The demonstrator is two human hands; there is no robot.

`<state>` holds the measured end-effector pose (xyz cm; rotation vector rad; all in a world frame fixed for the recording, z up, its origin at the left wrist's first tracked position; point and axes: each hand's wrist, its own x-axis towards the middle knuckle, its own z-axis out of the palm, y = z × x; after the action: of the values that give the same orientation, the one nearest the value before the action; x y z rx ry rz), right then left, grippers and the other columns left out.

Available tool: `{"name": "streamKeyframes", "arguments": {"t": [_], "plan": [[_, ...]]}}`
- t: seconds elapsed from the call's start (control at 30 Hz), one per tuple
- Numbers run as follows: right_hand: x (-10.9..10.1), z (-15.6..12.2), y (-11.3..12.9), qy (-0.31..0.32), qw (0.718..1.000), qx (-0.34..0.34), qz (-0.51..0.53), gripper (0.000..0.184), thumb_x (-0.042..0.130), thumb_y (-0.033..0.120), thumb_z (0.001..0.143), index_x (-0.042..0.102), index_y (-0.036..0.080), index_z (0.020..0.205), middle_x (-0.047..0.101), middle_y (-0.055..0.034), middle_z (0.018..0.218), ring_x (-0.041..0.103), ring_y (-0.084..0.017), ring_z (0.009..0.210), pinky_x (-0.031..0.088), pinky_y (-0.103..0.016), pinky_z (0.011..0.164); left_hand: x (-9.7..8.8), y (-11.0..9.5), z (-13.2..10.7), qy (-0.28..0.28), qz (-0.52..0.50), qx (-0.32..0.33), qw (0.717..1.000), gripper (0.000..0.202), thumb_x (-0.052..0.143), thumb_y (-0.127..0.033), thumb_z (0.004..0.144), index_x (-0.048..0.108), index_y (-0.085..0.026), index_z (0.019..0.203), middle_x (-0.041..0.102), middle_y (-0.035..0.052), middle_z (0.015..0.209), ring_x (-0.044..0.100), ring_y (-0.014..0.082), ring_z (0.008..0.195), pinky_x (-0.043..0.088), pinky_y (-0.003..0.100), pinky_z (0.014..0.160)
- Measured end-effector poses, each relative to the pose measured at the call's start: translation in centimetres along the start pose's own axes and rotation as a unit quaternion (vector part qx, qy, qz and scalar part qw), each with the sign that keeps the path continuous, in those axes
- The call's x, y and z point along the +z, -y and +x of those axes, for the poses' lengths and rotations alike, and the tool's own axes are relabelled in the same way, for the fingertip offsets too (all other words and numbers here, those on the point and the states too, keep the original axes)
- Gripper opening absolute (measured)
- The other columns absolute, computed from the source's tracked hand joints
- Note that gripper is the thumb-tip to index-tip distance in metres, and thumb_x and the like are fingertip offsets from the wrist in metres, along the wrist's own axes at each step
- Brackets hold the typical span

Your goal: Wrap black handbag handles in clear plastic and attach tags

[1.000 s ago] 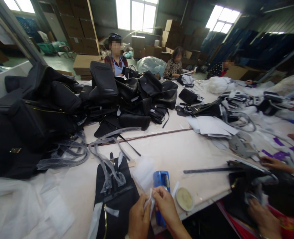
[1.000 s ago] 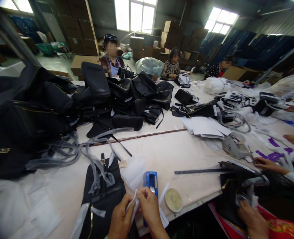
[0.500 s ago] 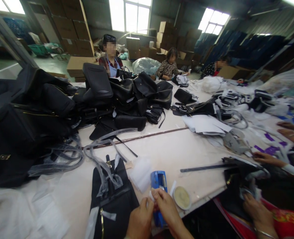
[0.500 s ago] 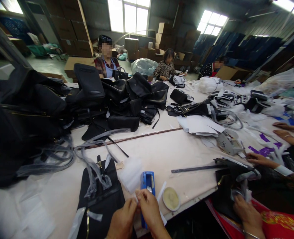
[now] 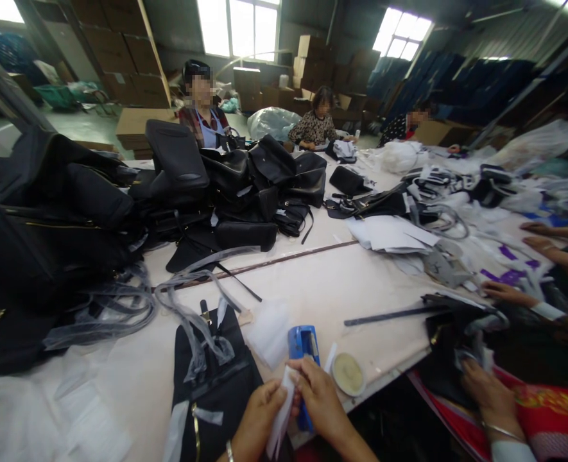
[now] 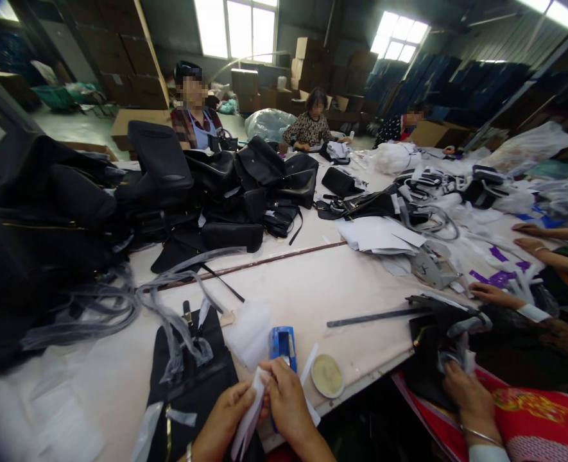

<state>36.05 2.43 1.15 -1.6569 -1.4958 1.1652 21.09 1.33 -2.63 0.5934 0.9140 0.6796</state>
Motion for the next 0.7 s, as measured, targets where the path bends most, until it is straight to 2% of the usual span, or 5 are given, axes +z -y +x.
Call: {"name": "streamKeyframes", "arguments": {"t": [0.2,0.3,0.4,0.53,0.7], "plan": [[-0.1,-0.1,0.0,0.021,0.992,-0.097,-0.075,0.025,0.042,0.018,0.091,0.061,0.017,0.107,0.062,-0.0093,0.098,0.06,-0.021,0.098,0.048,-0.035,0.088,1.3,-0.8,-0.1,-0.036,0.042,0.025,0.998,0.042,0.067,-0.053,0.075,0.066,-0.012,0.085,0.063,0.001,0.065,0.054,0.0115,0.056,0.042,0.022,0.054],[-0.8,-0.3,0.2,0.053,0.99,-0.108,-0.072,0.028,0.04,0.02,0.092,0.06,0.015,0.112,0.061,-0.0106,0.099,0.062,-0.021,0.092,0.051,-0.033,0.082,1.7,-1.2,-0.3,-0.043,0.041,0.013,0.998,0.042,0.066,-0.054,0.075,0.065,-0.012,0.079,0.06,0.0002,0.061,0.051,0.0099,0.052,0.039,0.02,0.05],[-2.8,-0.4,-0.1,0.08,0.996,-0.029,-0.004,0.031,0.039,0.027,0.093,0.058,0.018,0.115,0.064,-0.0058,0.087,0.063,-0.017,0.071,0.052,-0.029,0.065,1.1,-1.0,-0.4,-0.044,0.026,-0.005,0.999,0.04,0.067,-0.053,0.075,0.063,-0.012,0.076,0.06,0.0005,0.06,0.05,0.0088,0.049,0.037,0.02,0.048],[-5.7,-0.7,-3.1,-0.061,0.992,0.106,-0.015,0.025,0.041,0.033,0.09,0.06,0.02,0.097,0.063,-0.0014,0.076,0.061,-0.016,0.066,0.048,-0.026,0.061,-0.4,-0.3,-0.4,-0.063,-0.018,-0.025,0.998,0.036,0.066,-0.049,0.078,0.06,-0.014,0.077,0.062,0.0004,0.063,0.051,0.0083,0.05,0.041,0.02,0.051],[-4.5,-2.3,-7.4,-0.036,0.983,0.161,-0.073,0.024,0.05,0.038,0.083,0.056,0.02,0.068,0.059,0.0017,0.062,0.056,-0.015,0.06,0.041,-0.024,0.058,-0.7,-0.3,-0.8,-0.067,-0.044,-0.028,0.996,0.035,0.066,-0.048,0.078,0.061,-0.013,0.079,0.062,0.0004,0.063,0.052,0.0086,0.052,0.043,0.02,0.052]]}}
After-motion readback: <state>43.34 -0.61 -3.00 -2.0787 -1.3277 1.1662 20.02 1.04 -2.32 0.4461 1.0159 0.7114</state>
